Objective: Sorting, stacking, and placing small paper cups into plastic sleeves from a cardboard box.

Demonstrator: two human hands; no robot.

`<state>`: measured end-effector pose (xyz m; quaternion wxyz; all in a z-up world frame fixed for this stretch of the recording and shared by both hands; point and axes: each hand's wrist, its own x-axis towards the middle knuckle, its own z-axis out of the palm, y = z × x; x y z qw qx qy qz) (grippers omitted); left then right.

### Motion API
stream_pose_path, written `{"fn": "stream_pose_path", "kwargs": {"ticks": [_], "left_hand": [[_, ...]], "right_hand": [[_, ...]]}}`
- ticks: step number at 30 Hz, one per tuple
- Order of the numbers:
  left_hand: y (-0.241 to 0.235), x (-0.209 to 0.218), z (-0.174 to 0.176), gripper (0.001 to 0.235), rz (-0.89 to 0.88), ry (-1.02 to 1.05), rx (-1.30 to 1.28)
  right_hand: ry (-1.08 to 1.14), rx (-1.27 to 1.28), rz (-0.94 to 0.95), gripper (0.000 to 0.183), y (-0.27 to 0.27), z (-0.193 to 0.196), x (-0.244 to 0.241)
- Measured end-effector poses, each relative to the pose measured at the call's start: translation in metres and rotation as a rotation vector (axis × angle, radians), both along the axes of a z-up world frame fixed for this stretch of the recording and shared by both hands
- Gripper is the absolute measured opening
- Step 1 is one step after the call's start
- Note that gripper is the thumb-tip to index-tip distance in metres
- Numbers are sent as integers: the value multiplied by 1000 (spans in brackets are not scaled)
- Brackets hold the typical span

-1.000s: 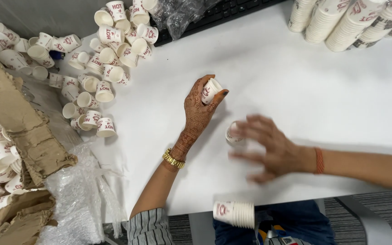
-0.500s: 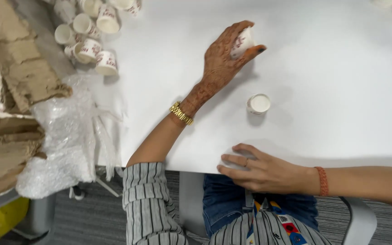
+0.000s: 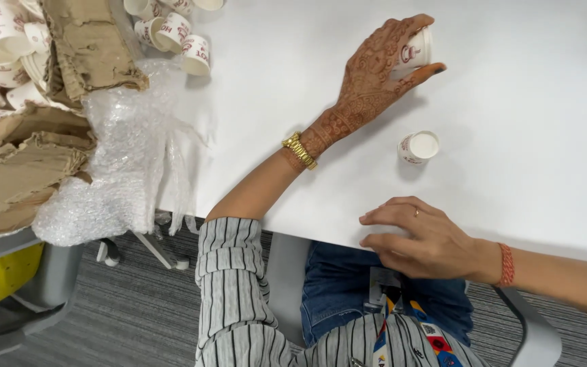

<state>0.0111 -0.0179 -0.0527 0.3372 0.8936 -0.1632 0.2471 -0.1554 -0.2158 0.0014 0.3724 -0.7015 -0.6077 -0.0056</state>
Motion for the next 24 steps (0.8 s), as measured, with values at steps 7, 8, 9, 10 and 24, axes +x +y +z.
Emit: {"fn": "stream_pose_path", "kwargs": {"ticks": [7, 8, 9, 10, 24], "left_hand": [[18, 4, 30, 62, -224, 163, -30], [18, 0, 37, 62, -244, 156, -27], [18, -4, 44, 59, -318, 271, -48], [19, -9, 50, 57, -392, 386, -66], [-14, -24, 56, 36, -160, 460, -382]], "right_hand": [[-207, 359, -499, 28, -27, -18, 51], [-218, 360, -518, 28, -29, -13, 63], [-168, 391, -601, 29, -30, -8, 75], [-119, 424, -684, 31, -32, -3, 86], [541, 188, -583, 43, -26, 7, 114]]}}
